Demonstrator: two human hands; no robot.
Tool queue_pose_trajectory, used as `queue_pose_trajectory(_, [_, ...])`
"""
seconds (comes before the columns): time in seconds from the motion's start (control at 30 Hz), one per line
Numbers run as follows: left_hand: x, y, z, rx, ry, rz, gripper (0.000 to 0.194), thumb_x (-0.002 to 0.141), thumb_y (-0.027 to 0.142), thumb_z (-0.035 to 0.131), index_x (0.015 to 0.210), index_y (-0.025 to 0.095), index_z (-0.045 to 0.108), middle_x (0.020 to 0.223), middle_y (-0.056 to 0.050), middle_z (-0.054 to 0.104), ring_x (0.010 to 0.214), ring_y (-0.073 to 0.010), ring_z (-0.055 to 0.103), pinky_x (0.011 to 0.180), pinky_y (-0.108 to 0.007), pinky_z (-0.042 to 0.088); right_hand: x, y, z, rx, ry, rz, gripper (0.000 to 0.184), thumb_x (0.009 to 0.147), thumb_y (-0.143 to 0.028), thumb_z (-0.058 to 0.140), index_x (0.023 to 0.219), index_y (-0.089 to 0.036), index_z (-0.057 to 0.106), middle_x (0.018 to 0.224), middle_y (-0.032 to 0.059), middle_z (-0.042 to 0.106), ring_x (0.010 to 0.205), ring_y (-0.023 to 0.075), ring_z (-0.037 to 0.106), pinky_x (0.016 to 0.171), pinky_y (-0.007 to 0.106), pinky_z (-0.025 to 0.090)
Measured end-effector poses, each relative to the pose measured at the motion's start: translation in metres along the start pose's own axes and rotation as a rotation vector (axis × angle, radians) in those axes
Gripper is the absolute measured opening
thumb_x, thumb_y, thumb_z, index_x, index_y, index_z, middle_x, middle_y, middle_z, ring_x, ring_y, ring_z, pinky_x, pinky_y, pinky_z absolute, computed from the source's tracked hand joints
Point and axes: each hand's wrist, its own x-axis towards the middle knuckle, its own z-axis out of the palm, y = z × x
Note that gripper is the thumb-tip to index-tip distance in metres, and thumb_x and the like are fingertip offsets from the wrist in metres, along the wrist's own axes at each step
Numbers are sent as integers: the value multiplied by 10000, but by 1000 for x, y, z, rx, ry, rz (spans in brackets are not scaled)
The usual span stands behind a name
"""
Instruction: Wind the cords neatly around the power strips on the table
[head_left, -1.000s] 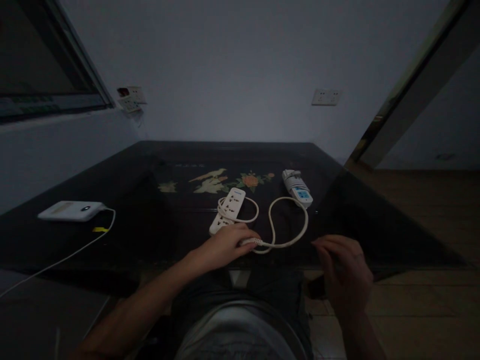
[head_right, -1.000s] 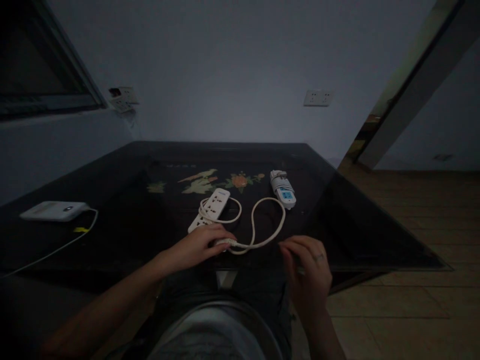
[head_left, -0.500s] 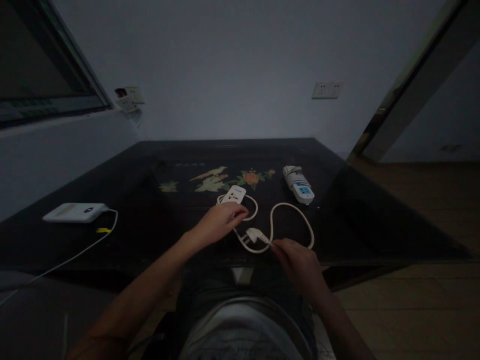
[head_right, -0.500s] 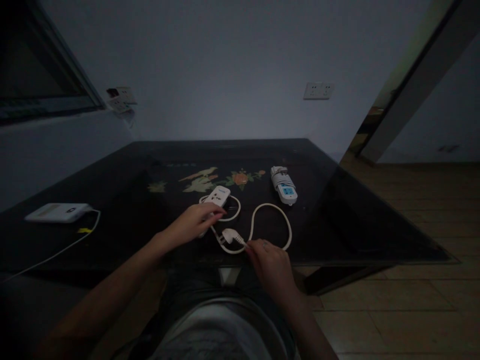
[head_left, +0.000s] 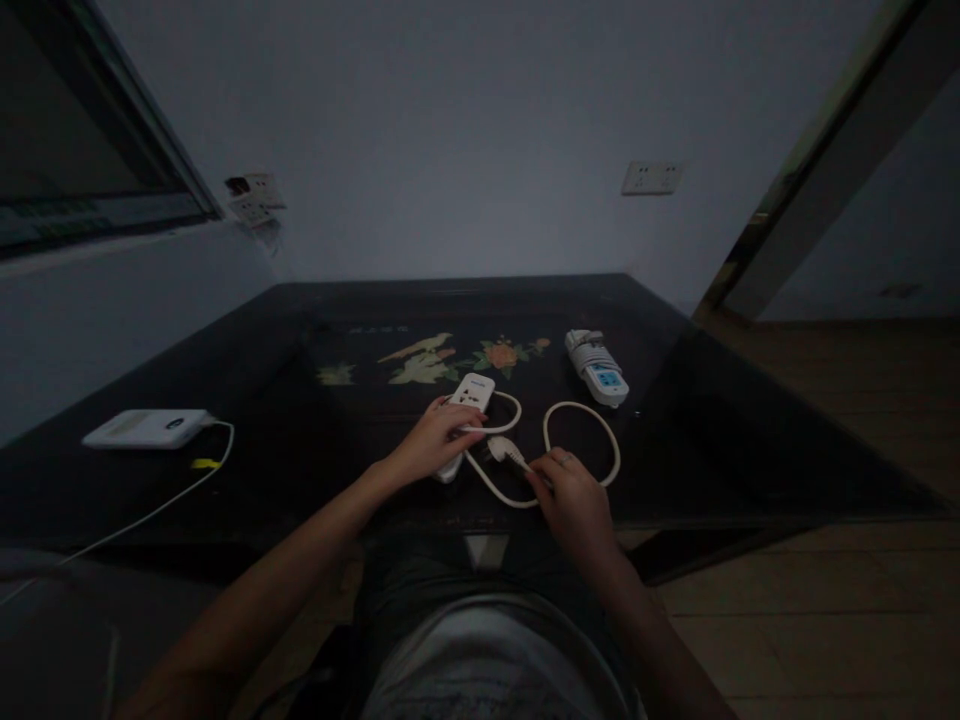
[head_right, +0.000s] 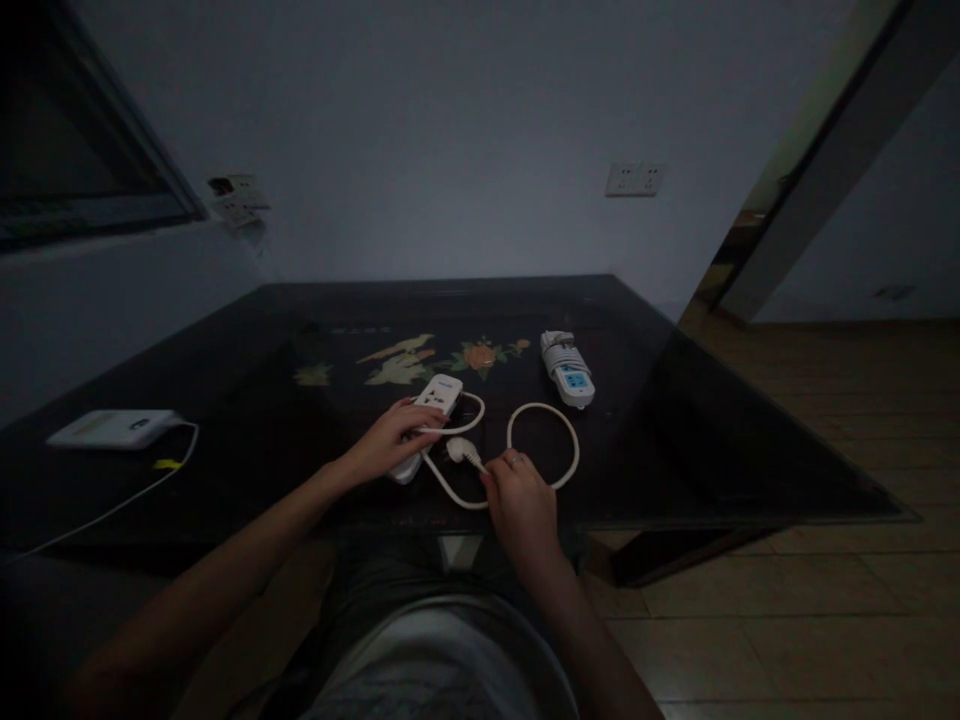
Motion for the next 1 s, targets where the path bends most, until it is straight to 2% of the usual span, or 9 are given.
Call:
queue_pose_trajectory(0.13, [-6,12,2,-39,-3,41,210,897,341,491,984,241,653,1228,-43,634,1209,-223,509,1127,-466,162,8,-3,5,23,48,22,180,901,-161,480,791,-211,614,837,56,634,825,217,581,687,307,413])
queue_pose_trajectory(0.27, [-3,14,-1,-208,60,-35,289,930,359,404,1098,228,599,1140,-58,659,1104,-214,571,999,-373,387,7,-3,8,100,74,53,168,899,-171,480,800,-207,611,836,56,633,821,216,583,699,310,417])
queue_pose_trajectory(0.33, [2,10,-3,-257,64,-82,308,931,361,395,1128,215,582,1126,-66,658,1052,-206,593,922,-331,441,6,-2,9,143,94,70,154,895,-178,484,809,-207,608,833,53,633,817,215,587,707,310,422])
queue_pose_trajectory(0.53, [14,-1,-11,-352,-89,-67,404,862,360,537,1232,199,567,1261,-81,614,1132,-210,572,964,-315,423,11,-2,9,220,94,92,138,878,-170,485,795,-203,592,812,52,607,792,214,576,698,313,426])
queue_pose_trajectory(0.63, [16,-1,-16,-423,-160,-86,416,864,354,539,1252,208,559,1271,-79,610,1138,-212,569,966,-320,420,16,-3,9,252,95,110,128,871,-161,490,794,-191,588,814,56,596,789,214,572,693,311,423])
queue_pose_trajectory(0.77, [17,0,-18,-491,-199,-91,450,847,337,558,1275,200,538,1277,-88,591,1120,-217,562,923,-320,436,23,-8,14,334,105,122,107,859,-147,510,789,-181,584,800,49,591,769,201,572,683,298,418])
queue_pose_trajectory(0.9, [20,-2,-20,-453,-260,-68,568,791,356,633,1314,186,491,1144,-77,618,933,-187,587,764,-278,460,34,-14,20,370,91,107,104,848,-142,531,772,-178,593,784,46,603,751,191,577,683,290,417])
queue_pose_trajectory(1.0, [22,-2,-22,-457,-227,-99,480,820,416,592,1233,175,546,942,-39,627,774,-147,564,650,-239,428,40,-16,21,402,87,101,113,857,-166,537,770,-183,608,777,40,615,727,178,581,670,280,423])
